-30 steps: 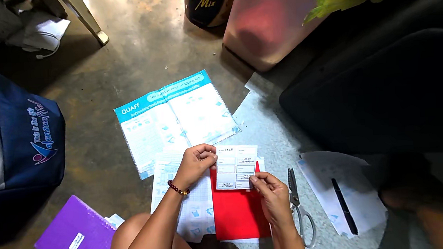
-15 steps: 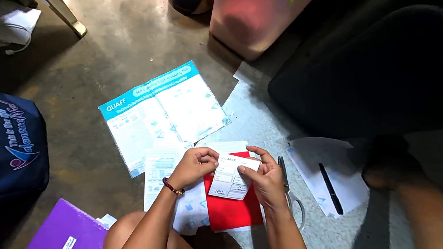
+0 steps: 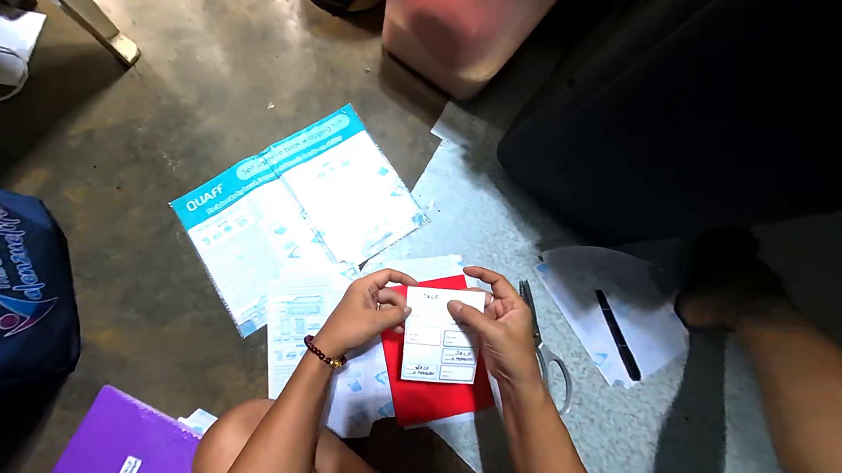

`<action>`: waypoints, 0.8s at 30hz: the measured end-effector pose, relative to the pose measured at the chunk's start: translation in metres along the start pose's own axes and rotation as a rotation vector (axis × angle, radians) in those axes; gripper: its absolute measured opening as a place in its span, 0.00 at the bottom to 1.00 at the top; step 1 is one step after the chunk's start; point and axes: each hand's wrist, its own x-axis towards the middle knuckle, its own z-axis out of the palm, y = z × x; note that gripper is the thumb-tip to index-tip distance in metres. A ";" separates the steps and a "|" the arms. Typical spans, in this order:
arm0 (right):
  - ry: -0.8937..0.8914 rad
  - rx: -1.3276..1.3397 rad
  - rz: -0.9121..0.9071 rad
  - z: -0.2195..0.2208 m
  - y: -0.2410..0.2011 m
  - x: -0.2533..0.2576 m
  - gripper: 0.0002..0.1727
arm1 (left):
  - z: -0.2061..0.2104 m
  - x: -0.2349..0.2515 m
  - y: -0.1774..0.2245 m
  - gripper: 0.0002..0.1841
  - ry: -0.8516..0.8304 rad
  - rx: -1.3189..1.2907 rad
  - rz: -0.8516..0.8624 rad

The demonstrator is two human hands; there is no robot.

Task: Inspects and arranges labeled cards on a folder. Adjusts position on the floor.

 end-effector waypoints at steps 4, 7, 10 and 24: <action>0.397 -0.097 -0.182 -0.033 0.007 -0.001 0.06 | 0.002 0.001 -0.007 0.18 0.075 0.056 -0.009; 0.698 -0.032 -0.109 -0.056 -0.001 -0.003 0.11 | 0.002 0.004 -0.006 0.18 0.162 0.065 -0.039; 0.777 -0.074 -0.076 -0.077 -0.001 -0.014 0.10 | 0.004 0.005 -0.010 0.18 0.201 0.061 -0.074; 0.583 -1.102 0.154 -0.190 0.034 -0.022 0.23 | 0.009 0.003 -0.016 0.17 0.105 0.076 -0.054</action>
